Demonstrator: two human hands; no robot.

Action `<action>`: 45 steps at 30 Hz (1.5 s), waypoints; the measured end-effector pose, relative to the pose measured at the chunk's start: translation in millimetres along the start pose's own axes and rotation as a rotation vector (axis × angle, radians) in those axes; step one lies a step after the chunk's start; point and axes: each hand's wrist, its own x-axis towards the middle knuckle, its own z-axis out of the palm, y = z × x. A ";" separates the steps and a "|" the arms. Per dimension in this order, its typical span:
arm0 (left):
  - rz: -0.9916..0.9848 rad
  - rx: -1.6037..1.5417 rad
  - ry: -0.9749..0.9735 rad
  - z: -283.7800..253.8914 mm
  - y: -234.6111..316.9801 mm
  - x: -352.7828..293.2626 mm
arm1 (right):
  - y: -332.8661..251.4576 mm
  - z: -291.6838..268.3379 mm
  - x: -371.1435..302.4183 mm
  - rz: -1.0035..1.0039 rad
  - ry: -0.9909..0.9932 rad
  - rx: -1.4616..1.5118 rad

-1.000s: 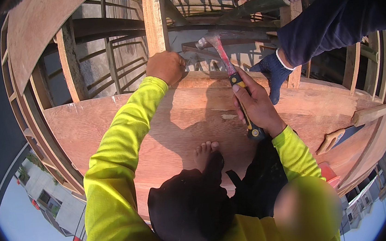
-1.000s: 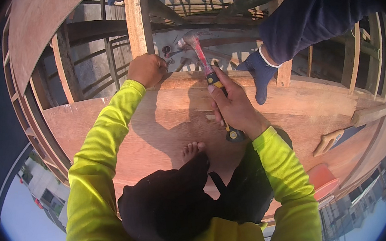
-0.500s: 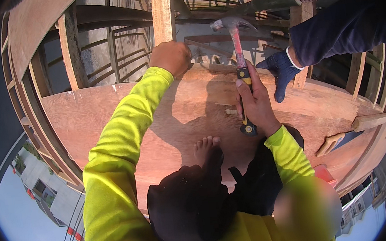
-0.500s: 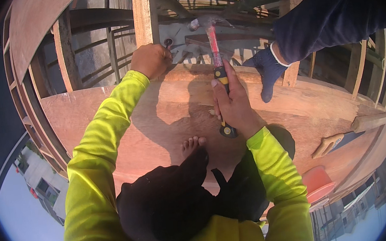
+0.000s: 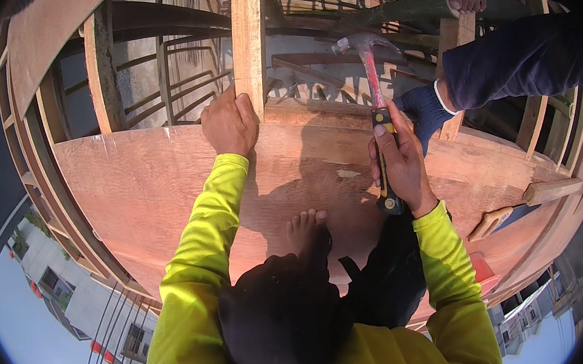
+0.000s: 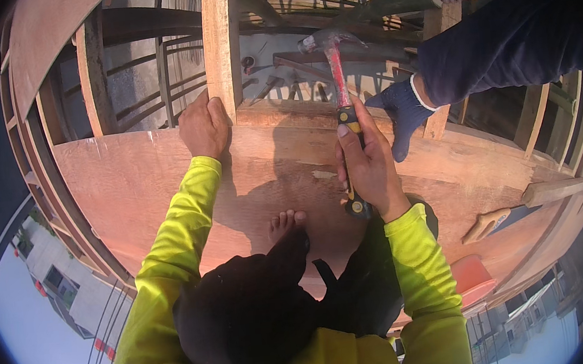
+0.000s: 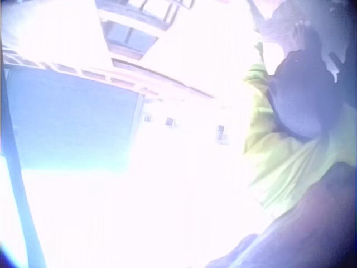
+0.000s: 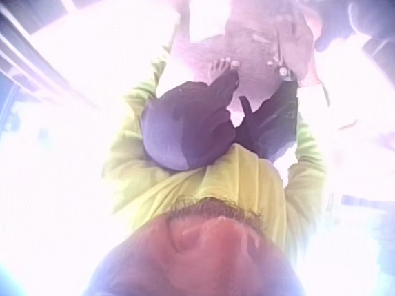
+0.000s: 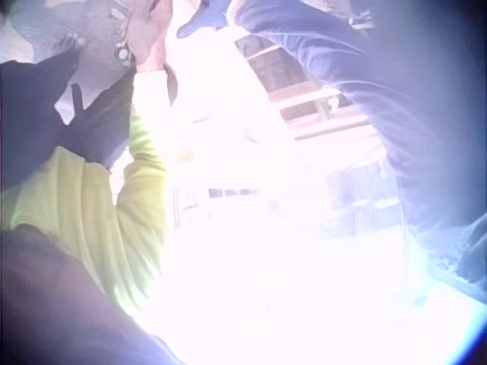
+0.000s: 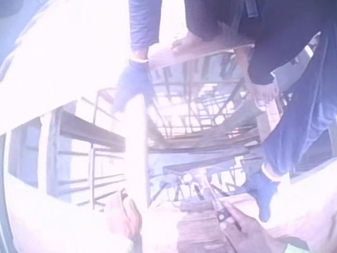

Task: The person hammers nails into wooden planks and frames, then uses a hand saw to cut a wooden plank. The person works on a partially assembled wooden structure outdoors.

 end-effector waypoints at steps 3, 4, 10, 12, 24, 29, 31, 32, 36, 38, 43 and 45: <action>-0.048 -0.051 -0.008 0.2 4.7 -1.9 | -6.7 32.5 10.3 -0.232 0.285 0.238; -0.054 -0.072 0.013 0.7 7.0 -1.5 | 2.6 30.2 1.1 -0.110 0.108 0.118; -0.058 -0.054 0.084 9.4 -2.8 -3.3 | -12.4 5.6 -0.9 -0.001 -0.010 -0.007; -0.037 -0.064 0.094 8.3 -0.6 -3.1 | -16.4 22.8 4.5 -0.087 0.124 0.112; -0.027 -0.107 0.218 18.3 -6.7 -5.6 | -0.8 42.8 8.4 -0.012 0.007 0.140; -0.086 -0.059 0.146 12.6 -7.4 -9.2 | -36.0 44.0 10.1 -0.035 -0.148 -0.080; -0.071 -0.071 0.175 14.7 -8.1 -5.4 | -37.1 48.6 15.1 -0.191 0.085 0.105; -0.066 -0.085 0.184 14.5 -6.8 -6.7 | -35.4 49.5 12.7 -0.181 0.139 0.142; -0.085 -0.093 0.187 14.5 -3.8 -9.0 | -9.9 39.3 -10.4 0.030 0.043 -0.059; -0.087 -0.057 0.174 12.1 -6.5 -10.3 | -9.7 29.8 -17.8 0.200 -0.172 -0.227; -0.068 -0.078 0.195 13.6 -5.7 -11.6 | -27.3 42.3 5.4 -0.128 0.325 0.268; -0.068 -0.097 0.191 13.8 -3.4 -7.3 | -12.7 41.6 -8.7 0.110 0.038 0.014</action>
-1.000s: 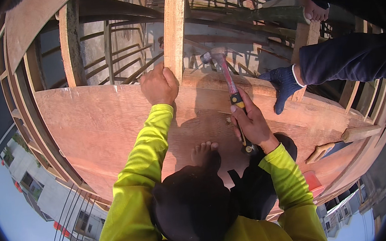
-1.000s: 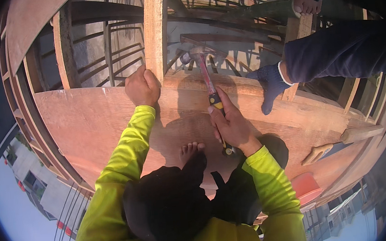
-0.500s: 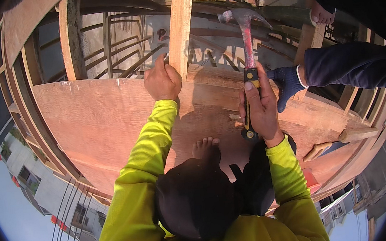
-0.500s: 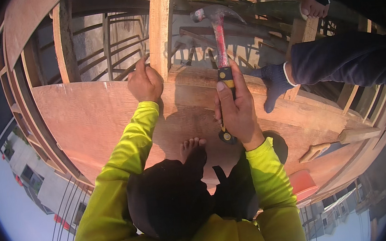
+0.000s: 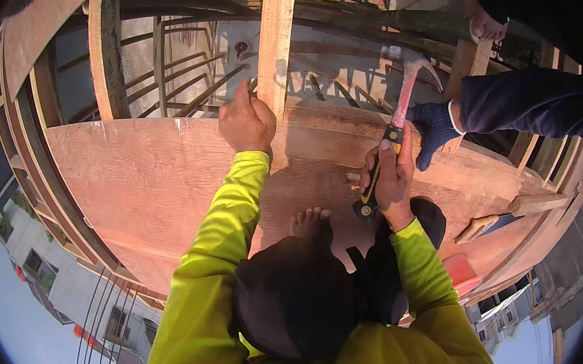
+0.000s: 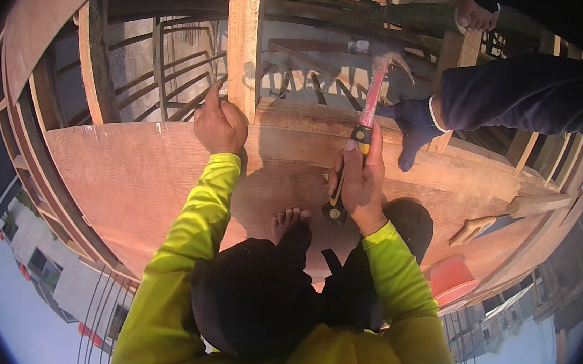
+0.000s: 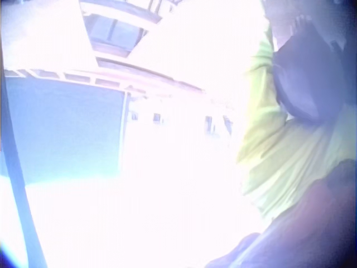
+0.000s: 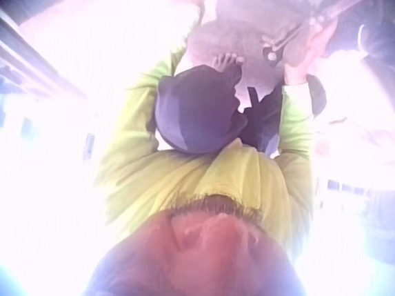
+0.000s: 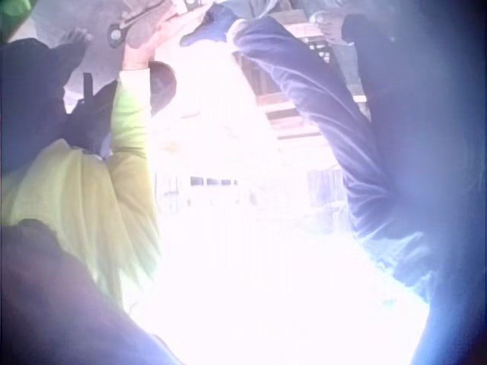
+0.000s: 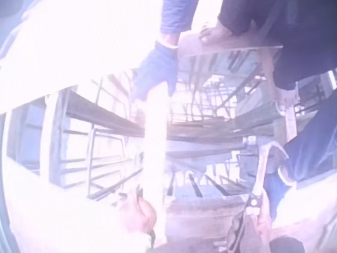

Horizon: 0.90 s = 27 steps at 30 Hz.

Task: The person hammers nails into wooden planks and frames, then uses a hand saw to cut a wooden plank. The person works on a partially assembled wooden structure outdoors.

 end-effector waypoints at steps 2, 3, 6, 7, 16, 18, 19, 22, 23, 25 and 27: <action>-0.002 0.007 0.016 1.3 -2.2 3.1 | 9.2 -3.7 -8.6 0.132 -0.213 -0.196; -0.006 0.011 0.018 0.6 -3.1 1.1 | 7.2 -11.4 -8.0 0.107 -0.155 -0.147; -0.004 0.039 0.006 -1.9 -4.1 -1.6 | -10.7 -21.5 7.7 -0.066 0.058 0.084; 0.014 0.030 0.021 -1.1 -5.4 -2.5 | -13.5 -14.6 13.7 -0.155 0.192 0.183; 0.019 0.042 0.056 -0.2 -3.7 -1.4 | -4.7 -18.8 14.4 -0.102 0.081 0.045; 0.026 0.033 0.040 -0.5 -2.1 -3.1 | 2.1 5.4 14.8 -0.186 0.211 0.218; 0.018 0.031 0.010 -1.2 -0.5 -5.6 | 11.5 15.8 8.9 -0.187 0.220 0.266; 0.008 0.044 0.019 0.1 -2.9 1.8 | 5.8 -7.9 -4.0 0.220 -0.228 -0.198; 0.002 0.056 0.019 -2.0 -4.7 0.0 | 3.6 -12.8 1.2 0.142 -0.145 -0.132; -0.005 0.038 0.022 -1.1 -4.0 -0.6 | 1.1 -17.8 9.7 -0.014 0.019 0.000; 0.009 0.005 0.039 0.1 -1.3 0.2 | 4.9 -4.4 12.9 -0.086 0.127 0.121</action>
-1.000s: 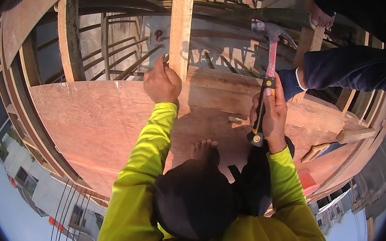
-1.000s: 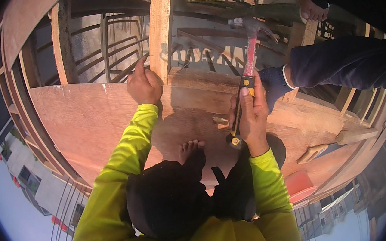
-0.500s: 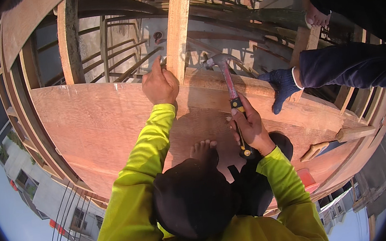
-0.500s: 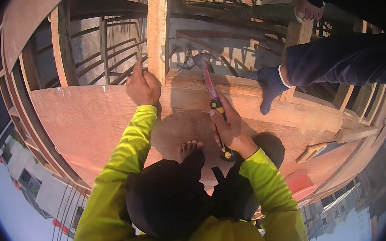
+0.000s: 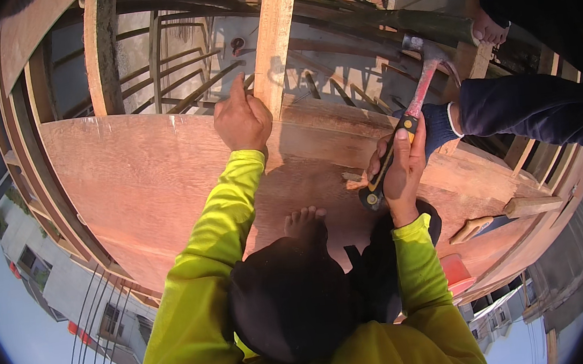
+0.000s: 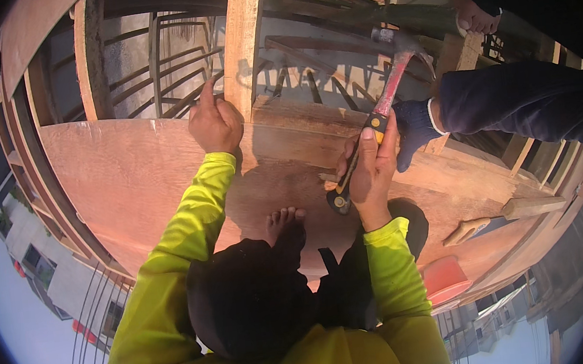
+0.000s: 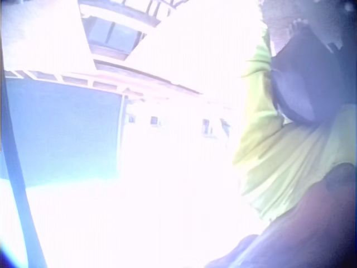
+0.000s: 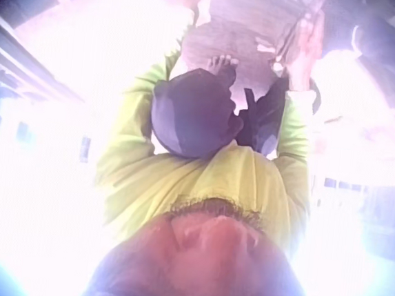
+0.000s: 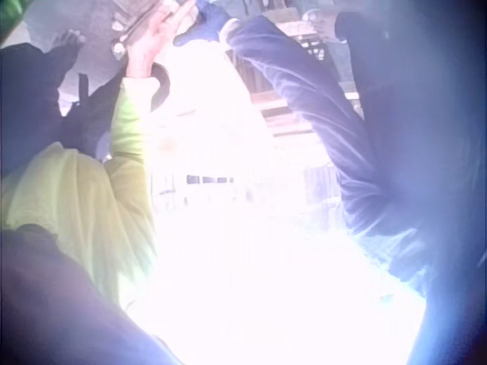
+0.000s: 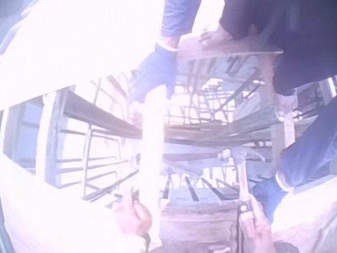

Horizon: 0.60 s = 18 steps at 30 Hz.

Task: The person hammers nails into wooden planks and frames, then uses a hand saw to cut a wooden plank. The person works on a partially assembled wooden structure outdoors.

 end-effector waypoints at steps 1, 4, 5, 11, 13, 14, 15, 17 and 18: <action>-0.013 -0.001 -0.027 -1.8 -0.4 -6.4 | 10.3 12.0 -9.8 0.039 0.004 -0.017; -0.014 0.004 -0.032 1.0 -0.9 -2.4 | 17.3 -0.4 -23.0 0.196 -0.298 -0.261; -0.034 0.022 -0.044 -3.9 -1.8 -5.1 | 2.0 -5.2 -24.3 0.242 -0.262 -0.243; -0.005 0.005 -0.018 -3.0 -1.8 -7.3 | 9.6 16.7 -9.3 -0.009 0.028 0.000; 0.009 0.003 0.002 6.1 -3.8 -3.3 | 29.4 0.2 -23.3 0.220 -0.366 -0.312; -0.010 0.011 -0.016 0.0 -3.3 -8.7 | 19.2 -6.3 -27.6 0.213 -0.330 -0.291; -0.018 0.022 -0.016 -0.9 -4.1 -4.1 | 4.8 -12.4 -18.3 0.185 -0.299 -0.265; -0.073 -0.002 -0.035 -4.4 -2.1 -4.2 | -5.3 -14.3 -0.4 0.107 -0.082 -0.169; -0.056 0.007 -0.036 -4.3 -2.3 -8.2 | -16.2 -1.9 4.1 -0.039 0.029 -0.024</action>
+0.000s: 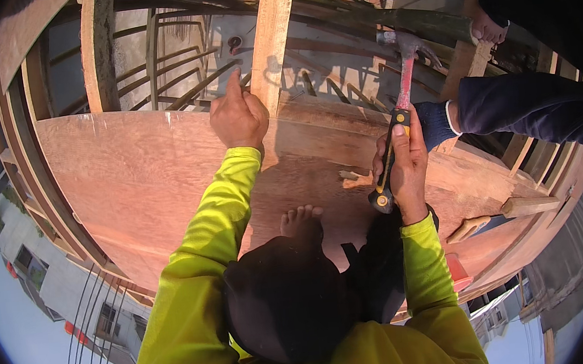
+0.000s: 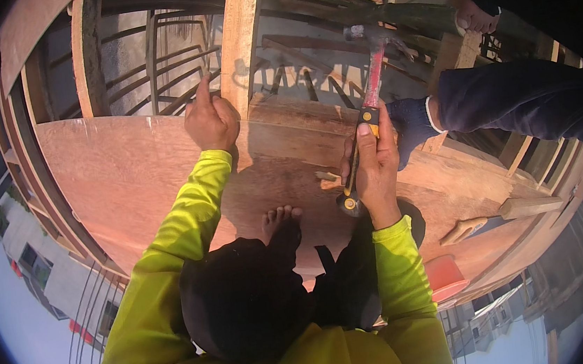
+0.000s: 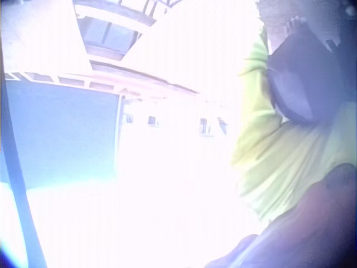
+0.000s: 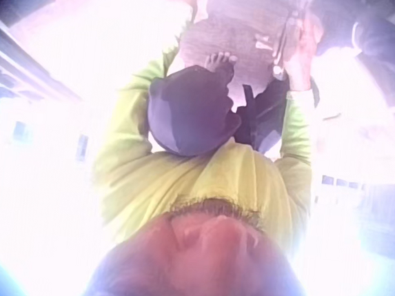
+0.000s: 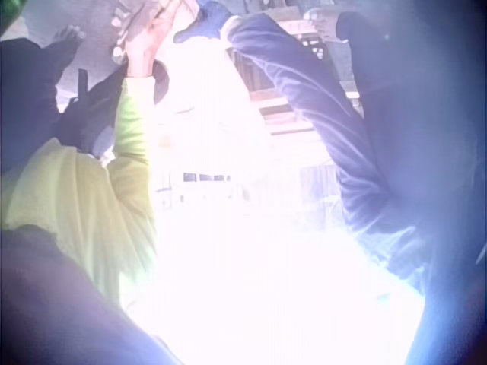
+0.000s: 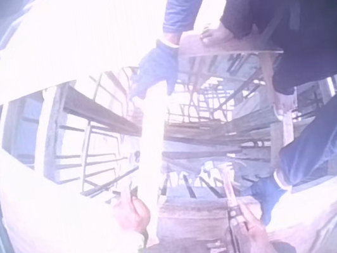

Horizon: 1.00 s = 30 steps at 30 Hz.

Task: The person hammers nails into wooden planks and frames, then uses a hand saw to cut a wooden plank. The person works on a partially assembled wooden structure outdoors.

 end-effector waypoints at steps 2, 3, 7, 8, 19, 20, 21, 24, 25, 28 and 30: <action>0.034 0.019 0.002 2.0 3.1 -4.6 | 14.6 30.3 1.0 -0.100 0.238 0.189; 0.061 0.026 0.032 5.1 3.1 6.0 | 21.3 23.6 -11.3 0.065 -0.076 -0.035; 0.030 0.031 0.021 3.4 -4.5 3.4 | 14.8 -2.2 -22.5 0.172 -0.324 -0.230; 0.027 0.023 0.016 2.4 -3.2 2.6 | 3.7 -5.5 -13.9 0.125 -0.306 -0.202; 0.038 0.007 0.034 3.0 -1.6 13.8 | 11.9 10.4 -1.0 0.027 -0.103 -0.020; 0.039 -0.002 0.017 2.2 -0.1 7.3 | 12.5 18.7 4.9 -0.074 0.056 0.078; 0.022 -0.011 0.007 2.5 5.0 10.1 | 27.9 31.6 -4.6 -0.077 0.101 0.160; 0.002 -0.023 -0.012 1.6 2.7 -6.3 | 51.9 21.2 -25.6 0.139 -0.216 -0.123; 0.009 0.020 -0.014 4.1 -1.5 5.5 | 50.9 10.1 -29.6 0.255 -0.385 -0.316; 0.035 -0.039 0.050 2.6 -5.4 4.4 | 10.5 10.3 -9.7 0.152 -0.139 -0.041; -0.014 -0.081 0.000 0.4 0.5 0.1 | 16.3 23.8 -10.7 0.011 0.043 0.169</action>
